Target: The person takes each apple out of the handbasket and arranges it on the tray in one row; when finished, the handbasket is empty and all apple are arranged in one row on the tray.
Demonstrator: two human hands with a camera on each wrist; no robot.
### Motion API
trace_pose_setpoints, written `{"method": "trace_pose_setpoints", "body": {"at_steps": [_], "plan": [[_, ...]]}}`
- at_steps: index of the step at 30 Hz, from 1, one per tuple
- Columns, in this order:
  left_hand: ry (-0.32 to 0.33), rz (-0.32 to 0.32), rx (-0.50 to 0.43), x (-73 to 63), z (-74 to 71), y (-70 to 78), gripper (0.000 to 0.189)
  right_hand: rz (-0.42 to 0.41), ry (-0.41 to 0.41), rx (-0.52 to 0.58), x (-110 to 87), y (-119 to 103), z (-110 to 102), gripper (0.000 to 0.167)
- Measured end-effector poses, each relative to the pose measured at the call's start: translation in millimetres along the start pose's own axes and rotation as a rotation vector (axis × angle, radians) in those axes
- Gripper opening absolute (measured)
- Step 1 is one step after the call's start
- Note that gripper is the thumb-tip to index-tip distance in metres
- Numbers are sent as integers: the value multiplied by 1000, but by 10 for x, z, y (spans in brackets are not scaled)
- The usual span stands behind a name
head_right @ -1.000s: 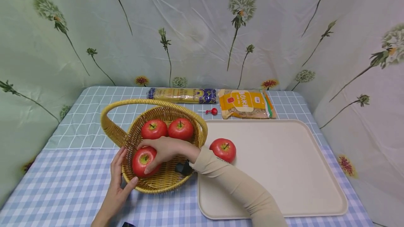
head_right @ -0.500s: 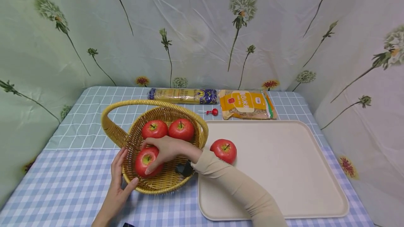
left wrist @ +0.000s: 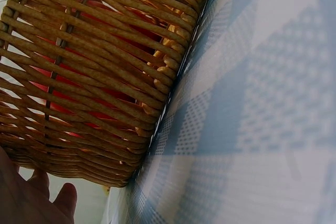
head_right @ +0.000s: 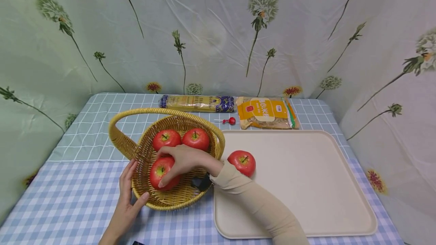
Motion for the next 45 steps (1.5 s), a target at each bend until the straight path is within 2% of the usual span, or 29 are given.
{"method": "trace_pose_setpoints", "body": {"at_steps": [9,19,23,31,39,45], "plan": [[-1,-1,-6,-1,1,6,86,21,44,79,-151,-40,-55,58],[0,-18,-11,2,1,4,86,22,180,100,-322,-77,-130,67],[4,-15,0,1,-1,2,86,33,231,112,-392,-78,-135,65],[23,26,-6,0,2,17,85,14,343,138,-497,-85,-130,65],[4,-16,10,-4,5,-1,85,-8,413,218,-608,-104,-99,62],[7,6,4,-5,1,-7,85,-20,462,255,-709,-120,-74,64]]}}
Point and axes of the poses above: each hand's wrist, its own x-axis towards the middle knuckle, its own z-axis out of the palm, y = z × x, the point moved 5 cm from there along x, towards the middle knuckle, and after that the axes turned 5 degrees about -z, right-handed, at the moved point
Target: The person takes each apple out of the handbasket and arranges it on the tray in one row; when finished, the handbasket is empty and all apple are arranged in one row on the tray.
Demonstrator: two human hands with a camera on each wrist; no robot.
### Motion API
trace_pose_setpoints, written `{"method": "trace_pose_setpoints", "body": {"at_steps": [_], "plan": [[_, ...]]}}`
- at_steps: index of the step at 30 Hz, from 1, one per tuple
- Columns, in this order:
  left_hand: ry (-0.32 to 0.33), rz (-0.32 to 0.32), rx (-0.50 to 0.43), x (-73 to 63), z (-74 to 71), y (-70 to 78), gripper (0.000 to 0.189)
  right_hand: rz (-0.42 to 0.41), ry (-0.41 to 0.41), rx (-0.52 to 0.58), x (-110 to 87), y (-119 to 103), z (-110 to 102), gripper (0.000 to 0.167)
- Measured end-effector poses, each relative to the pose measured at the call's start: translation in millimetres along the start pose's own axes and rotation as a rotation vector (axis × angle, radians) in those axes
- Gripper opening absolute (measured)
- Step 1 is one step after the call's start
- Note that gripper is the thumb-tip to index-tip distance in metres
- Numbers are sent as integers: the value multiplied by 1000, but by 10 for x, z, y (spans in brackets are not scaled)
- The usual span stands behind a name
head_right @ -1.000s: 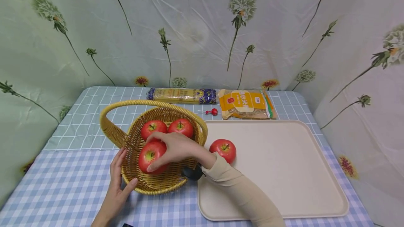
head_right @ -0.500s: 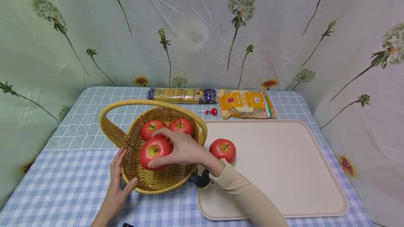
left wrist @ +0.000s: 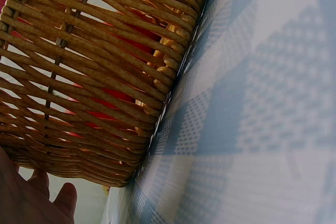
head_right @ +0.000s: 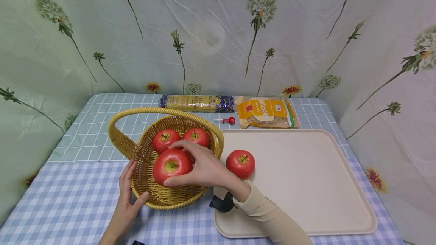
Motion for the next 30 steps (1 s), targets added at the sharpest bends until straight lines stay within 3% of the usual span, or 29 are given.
{"method": "trace_pose_setpoints", "body": {"at_steps": [8,13,16,19,30], "plan": [[27,41,-11,-4,-1,20,86,-43,69,56,-148,-35,-39,66],[47,45,-15,-1,-2,204,83,-71,106,111,-239,-60,-53,68],[47,40,-12,-3,-2,145,84,-68,125,134,-301,-62,-60,67],[44,47,-12,-8,1,-10,87,-69,140,152,-360,-69,-71,65],[40,43,-25,-12,0,-36,87,-57,177,153,-618,-97,-198,67]]}}
Point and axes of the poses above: each hand's wrist, its own x-axis towards the middle knuckle, its own z-axis out of the palm, y = z × x, the point moved 5 cm from there along x, towards the middle knuckle, and after that the axes turned 5 degrees about -z, right-handed, at the moved point
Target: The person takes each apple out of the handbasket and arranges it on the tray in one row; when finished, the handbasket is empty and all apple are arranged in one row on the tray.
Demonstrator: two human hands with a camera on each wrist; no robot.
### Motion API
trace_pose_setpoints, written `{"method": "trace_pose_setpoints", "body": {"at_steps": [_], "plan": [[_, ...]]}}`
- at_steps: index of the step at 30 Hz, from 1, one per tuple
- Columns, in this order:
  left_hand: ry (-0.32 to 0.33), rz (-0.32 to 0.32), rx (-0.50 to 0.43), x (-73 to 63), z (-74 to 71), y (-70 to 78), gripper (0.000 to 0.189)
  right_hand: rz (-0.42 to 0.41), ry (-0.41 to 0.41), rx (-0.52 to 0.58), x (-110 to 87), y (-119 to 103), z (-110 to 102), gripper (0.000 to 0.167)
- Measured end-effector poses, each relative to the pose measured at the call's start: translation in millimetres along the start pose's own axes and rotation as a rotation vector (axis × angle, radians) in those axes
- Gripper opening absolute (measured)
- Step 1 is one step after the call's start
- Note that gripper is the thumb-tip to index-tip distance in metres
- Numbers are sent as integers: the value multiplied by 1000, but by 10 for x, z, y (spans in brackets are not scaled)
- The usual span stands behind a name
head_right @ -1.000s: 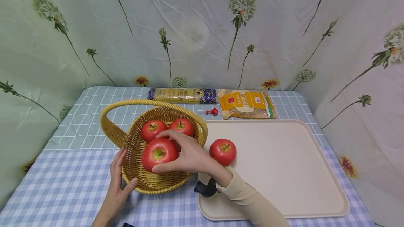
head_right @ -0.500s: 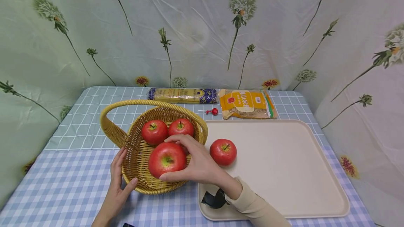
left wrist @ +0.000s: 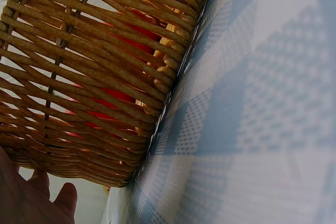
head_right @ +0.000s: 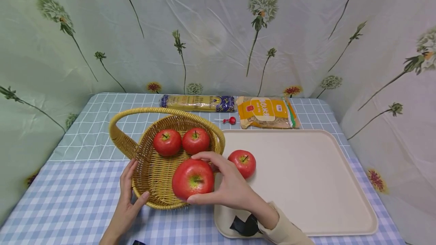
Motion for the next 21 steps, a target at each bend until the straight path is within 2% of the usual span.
{"method": "trace_pose_setpoints", "body": {"at_steps": [4,15,21], "plan": [[-6,0,-13,-2,3,-2,87,18,17,24,-92,11,-93,67],[-5,-23,-33,4,-4,-8,87,-1,90,26,-273,84,-415,71],[-8,-21,-36,6,3,-17,86,2,188,-11,-386,113,-609,74]]}}
Point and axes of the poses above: each hand's wrist, its own x-axis towards the middle knuckle, its own z-axis out of the palm, y = z × x, the point moved 5 cm from there along x, towards the middle knuckle, and after that the axes turned 5 degrees about -z, right-handed, at the moved point
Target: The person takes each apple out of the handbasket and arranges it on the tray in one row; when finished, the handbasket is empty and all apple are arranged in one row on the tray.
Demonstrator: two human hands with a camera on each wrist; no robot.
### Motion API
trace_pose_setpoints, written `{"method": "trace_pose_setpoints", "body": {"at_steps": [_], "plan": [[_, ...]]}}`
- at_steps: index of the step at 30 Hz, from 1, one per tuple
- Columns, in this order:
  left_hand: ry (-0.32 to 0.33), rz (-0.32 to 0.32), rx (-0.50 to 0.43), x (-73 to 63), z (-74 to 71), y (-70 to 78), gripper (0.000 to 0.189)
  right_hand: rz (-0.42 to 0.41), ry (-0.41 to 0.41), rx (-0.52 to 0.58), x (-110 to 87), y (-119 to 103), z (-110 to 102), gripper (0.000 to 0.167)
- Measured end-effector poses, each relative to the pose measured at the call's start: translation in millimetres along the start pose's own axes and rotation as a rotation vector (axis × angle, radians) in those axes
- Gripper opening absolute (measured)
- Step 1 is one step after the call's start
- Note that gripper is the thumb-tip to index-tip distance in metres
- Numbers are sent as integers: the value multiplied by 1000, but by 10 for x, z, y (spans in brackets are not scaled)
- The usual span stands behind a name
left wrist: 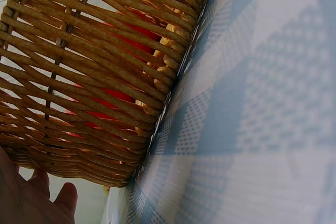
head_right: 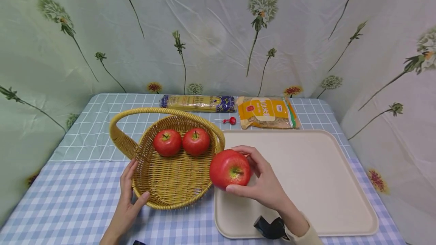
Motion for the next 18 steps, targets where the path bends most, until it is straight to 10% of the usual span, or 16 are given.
{"method": "trace_pose_setpoints", "body": {"at_steps": [18], "plan": [[-7,-15,-11,4,1,31,86,215,376,-213,-223,413,-662,70]]}}
Point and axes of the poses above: each hand's wrist, its own x-axis towards the middle knuckle, its own z-axis out of the palm, y = z × x, the point moved 5 cm from there along x, towards the middle knuckle, and after that the axes turned 5 degrees about -z, right-handed, at the moved point
